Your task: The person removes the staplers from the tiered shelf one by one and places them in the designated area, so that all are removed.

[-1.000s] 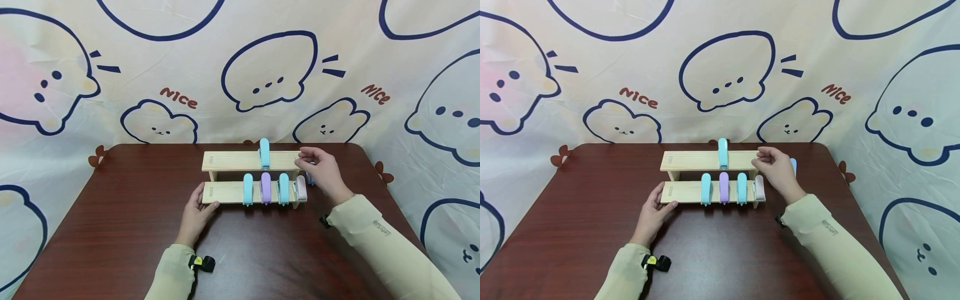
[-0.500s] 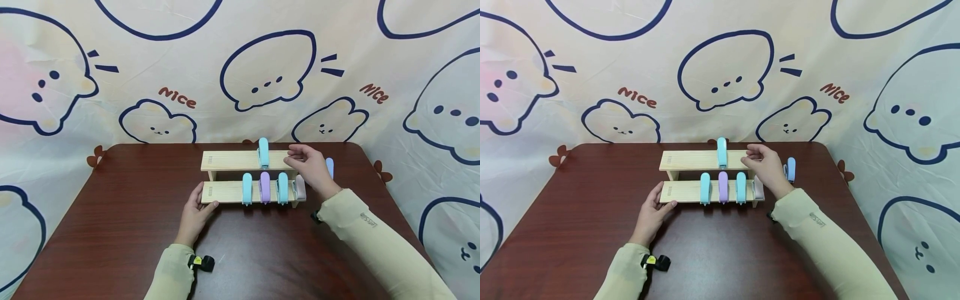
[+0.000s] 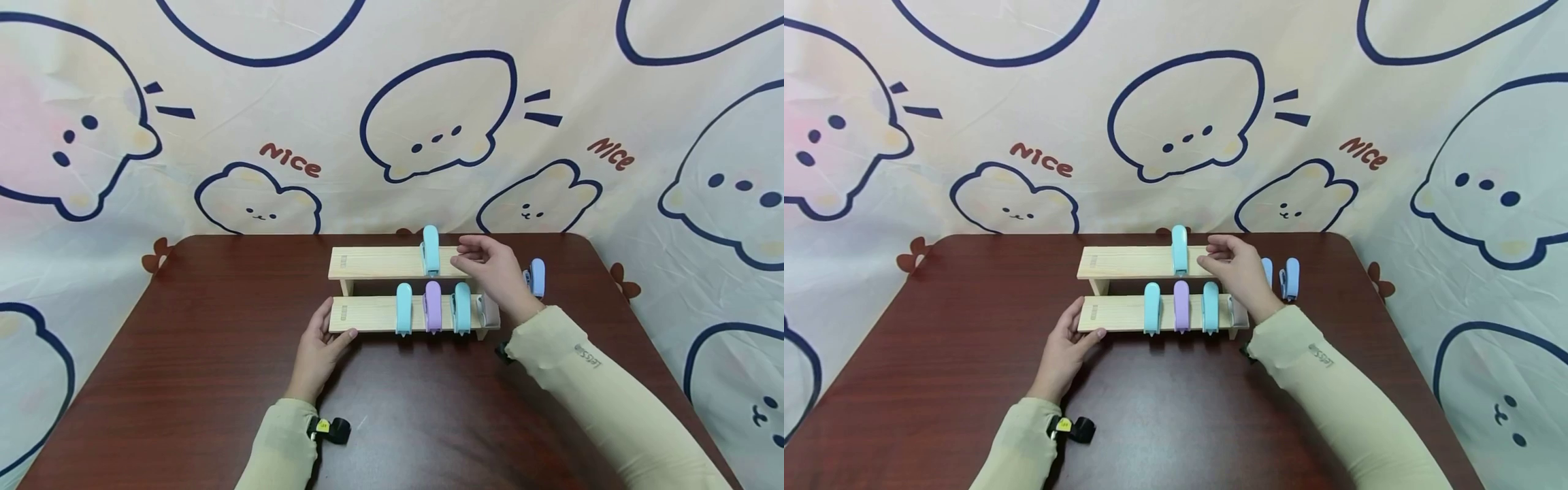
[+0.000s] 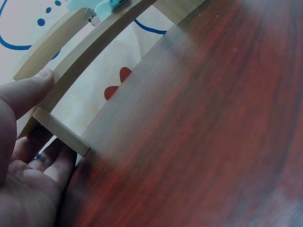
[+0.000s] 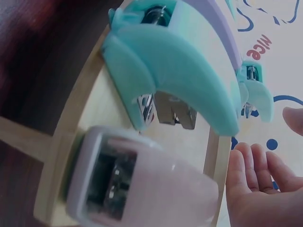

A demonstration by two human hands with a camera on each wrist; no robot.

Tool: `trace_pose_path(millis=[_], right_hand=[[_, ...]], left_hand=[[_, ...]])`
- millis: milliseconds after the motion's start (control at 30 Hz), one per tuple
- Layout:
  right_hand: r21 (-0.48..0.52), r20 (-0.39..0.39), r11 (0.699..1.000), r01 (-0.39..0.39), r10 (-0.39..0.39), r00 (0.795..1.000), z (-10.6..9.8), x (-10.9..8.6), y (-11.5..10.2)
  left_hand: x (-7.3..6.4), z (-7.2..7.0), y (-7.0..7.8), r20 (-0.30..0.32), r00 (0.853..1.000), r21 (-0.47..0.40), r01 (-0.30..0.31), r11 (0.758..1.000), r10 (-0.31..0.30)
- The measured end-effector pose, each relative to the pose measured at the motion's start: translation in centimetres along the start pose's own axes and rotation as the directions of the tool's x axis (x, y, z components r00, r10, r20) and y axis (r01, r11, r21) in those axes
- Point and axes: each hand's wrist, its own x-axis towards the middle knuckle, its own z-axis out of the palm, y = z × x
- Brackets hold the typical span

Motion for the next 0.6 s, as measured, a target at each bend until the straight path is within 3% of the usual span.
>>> trace_pose_path(millis=[600], right_hand=[[0.018,0.047,1.000,-0.009,0.008,0.999,2.0,0.9,-1.0]], left_hand=[[0.1,0.0,0.1,0.006,1.000,-0.008,0.004,1.000,-0.004]])
